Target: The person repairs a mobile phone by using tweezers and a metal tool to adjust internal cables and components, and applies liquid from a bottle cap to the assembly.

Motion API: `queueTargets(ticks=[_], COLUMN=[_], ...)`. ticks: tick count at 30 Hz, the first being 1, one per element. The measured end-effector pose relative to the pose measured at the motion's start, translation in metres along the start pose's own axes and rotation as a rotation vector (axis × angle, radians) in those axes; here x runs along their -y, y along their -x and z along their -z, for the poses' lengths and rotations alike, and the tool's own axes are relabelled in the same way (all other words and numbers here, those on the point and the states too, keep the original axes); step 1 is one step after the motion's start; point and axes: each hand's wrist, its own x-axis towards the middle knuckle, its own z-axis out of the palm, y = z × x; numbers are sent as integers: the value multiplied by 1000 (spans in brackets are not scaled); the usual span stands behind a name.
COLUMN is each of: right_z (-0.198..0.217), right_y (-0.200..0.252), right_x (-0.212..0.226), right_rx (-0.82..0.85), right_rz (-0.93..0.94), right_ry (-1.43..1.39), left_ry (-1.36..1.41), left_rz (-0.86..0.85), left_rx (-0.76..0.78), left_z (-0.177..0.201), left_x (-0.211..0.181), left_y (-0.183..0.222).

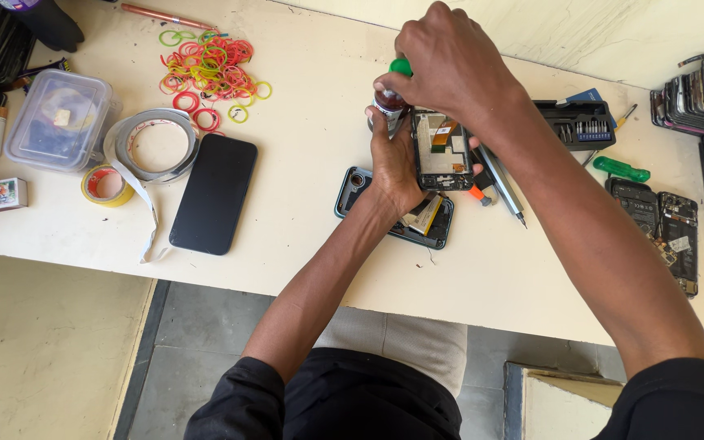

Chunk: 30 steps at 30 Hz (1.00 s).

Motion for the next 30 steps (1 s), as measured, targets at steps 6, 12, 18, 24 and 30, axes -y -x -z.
queueTargets(ticks=[6,12,18,24,30], right_z=[15,13,-6,-8,-14], right_y=[11,12,21,32,32], right_x=[-2,7,4,14,23], right_rx=[-406,180,-258,-553,-290], right_rz=[284,-250,121,149,-199], right_ry=[-26,-250,-581,-227,-452], left_ry=[92,38,-13,-57,-104], left_rz=[4,-16,11,35,44], left_rx=[62,38,-46,-179,-203], left_z=[8,4,-4,1,3], left_x=[3,4,-3,-2,-1], left_y=[-2,-2,3,0,-1])
